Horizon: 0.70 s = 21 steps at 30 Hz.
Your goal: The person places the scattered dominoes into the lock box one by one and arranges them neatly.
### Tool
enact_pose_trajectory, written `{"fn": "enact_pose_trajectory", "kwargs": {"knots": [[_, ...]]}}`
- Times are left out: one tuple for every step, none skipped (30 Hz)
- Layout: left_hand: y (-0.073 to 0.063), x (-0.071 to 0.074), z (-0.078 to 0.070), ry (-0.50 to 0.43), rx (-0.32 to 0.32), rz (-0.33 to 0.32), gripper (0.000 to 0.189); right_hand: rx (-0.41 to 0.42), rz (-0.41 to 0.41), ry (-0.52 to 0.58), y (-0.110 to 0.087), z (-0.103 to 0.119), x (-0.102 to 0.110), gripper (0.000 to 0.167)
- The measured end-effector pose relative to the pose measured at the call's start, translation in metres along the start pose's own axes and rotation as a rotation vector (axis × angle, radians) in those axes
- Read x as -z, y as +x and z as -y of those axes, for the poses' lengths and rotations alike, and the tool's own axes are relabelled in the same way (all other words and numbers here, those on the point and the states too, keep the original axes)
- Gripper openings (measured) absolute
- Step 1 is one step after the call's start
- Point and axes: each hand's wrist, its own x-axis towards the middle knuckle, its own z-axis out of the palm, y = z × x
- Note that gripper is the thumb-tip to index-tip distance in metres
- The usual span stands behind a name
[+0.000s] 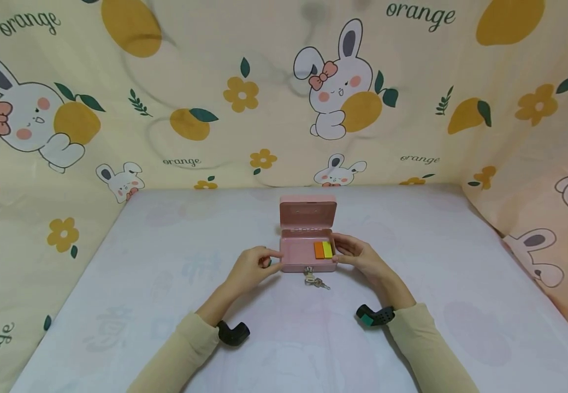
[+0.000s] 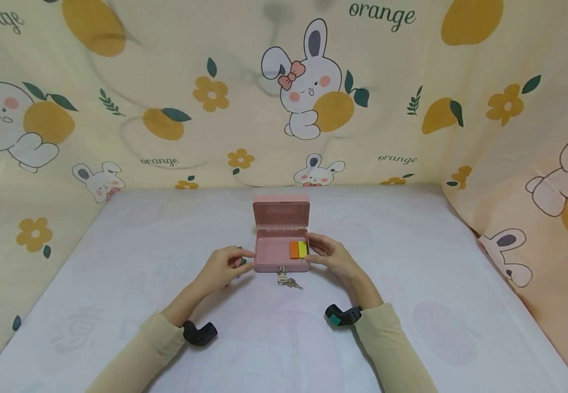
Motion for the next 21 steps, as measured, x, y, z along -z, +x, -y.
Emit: {"fn": "enact_pose_trajectory", "kwargs": {"knots": [[-0.002, 0.001, 0.001, -0.001, 0.002, 0.005, 0.025, 0.000, 0.000, -0.001, 0.000, 0.000, 0.000, 0.069], [-0.003, 0.001, 0.002, 0.000, 0.004, 0.010, 0.025, 0.002, 0.000, -0.001, 0.000, 0.000, 0.000, 0.069], [-0.005, 0.002, 0.002, 0.005, 0.003, 0.012, 0.025, 0.002, 0.000, -0.001, 0.000, 0.000, 0.000, 0.069], [-0.006, 0.003, 0.003, 0.003, 0.009, 0.015, 0.024, 0.003, 0.000, -0.003, 0.000, 0.000, 0.000, 0.068], [-0.008, 0.004, 0.004, 0.004, 0.015, 0.017, 0.024, 0.002, -0.001, -0.001, 0.000, 0.000, 0.000, 0.068], [-0.009, 0.004, 0.006, 0.007, 0.022, 0.018, 0.024, 0.002, -0.002, -0.002, 0.000, 0.000, 0.000, 0.068], [-0.011, 0.005, 0.007, 0.007, 0.029, 0.018, 0.024, 0.001, -0.003, -0.003, -0.001, 0.001, 0.000, 0.068], [-0.012, 0.006, 0.009, 0.011, 0.036, 0.018, 0.024, 0.007, 0.000, -0.009, -0.001, 0.001, 0.000, 0.068], [-0.014, 0.007, 0.010, 0.011, 0.043, 0.016, 0.024, 0.011, 0.002, -0.012, -0.001, 0.001, 0.000, 0.067], [-0.015, 0.007, 0.011, 0.011, 0.055, 0.016, 0.024, 0.014, 0.004, -0.014, -0.001, 0.002, 0.000, 0.067], [-0.017, 0.008, 0.013, 0.016, 0.063, 0.013, 0.024, 0.018, 0.005, -0.014, -0.001, 0.002, 0.000, 0.067], [-0.018, 0.009, 0.014, 0.019, 0.071, 0.009, 0.024, 0.022, 0.009, -0.015, -0.001, 0.002, 0.001, 0.067], [-0.019, 0.010, 0.015, 0.021, 0.081, 0.007, 0.024, 0.027, 0.013, -0.015, -0.001, 0.003, 0.001, 0.067], [-0.021, 0.011, 0.016, 0.023, 0.089, 0.004, 0.023, 0.032, 0.017, -0.014, -0.001, 0.002, 0.001, 0.067], [-0.022, 0.012, 0.017, 0.026, 0.092, 0.000, 0.023, 0.032, 0.018, -0.011, -0.001, 0.002, 0.001, 0.067], [-0.023, 0.013, 0.018, 0.032, 0.097, 0.000, 0.024, 0.033, 0.019, -0.011, -0.001, 0.002, 0.001, 0.067], [-0.024, 0.014, 0.019, 0.037, 0.098, 0.001, 0.024, 0.035, 0.020, -0.012, -0.001, 0.002, 0.001, 0.067], [-0.025, 0.015, 0.019, 0.042, 0.098, 0.002, 0.025, 0.038, 0.021, -0.014, -0.001, 0.002, 0.001, 0.067], [-0.026, 0.016, 0.019, 0.042, 0.098, 0.004, 0.026, 0.039, 0.021, -0.015, -0.001, 0.001, 0.001, 0.067], [-0.027, 0.017, 0.020, 0.043, 0.094, 0.005, 0.028, 0.036, 0.019, -0.014, -0.001, 0.001, 0.001, 0.067], [-0.028, 0.018, 0.021, 0.045, 0.094, 0.007, 0.029, 0.035, 0.018, -0.014, -0.001, 0.001, 0.001, 0.067]]}}
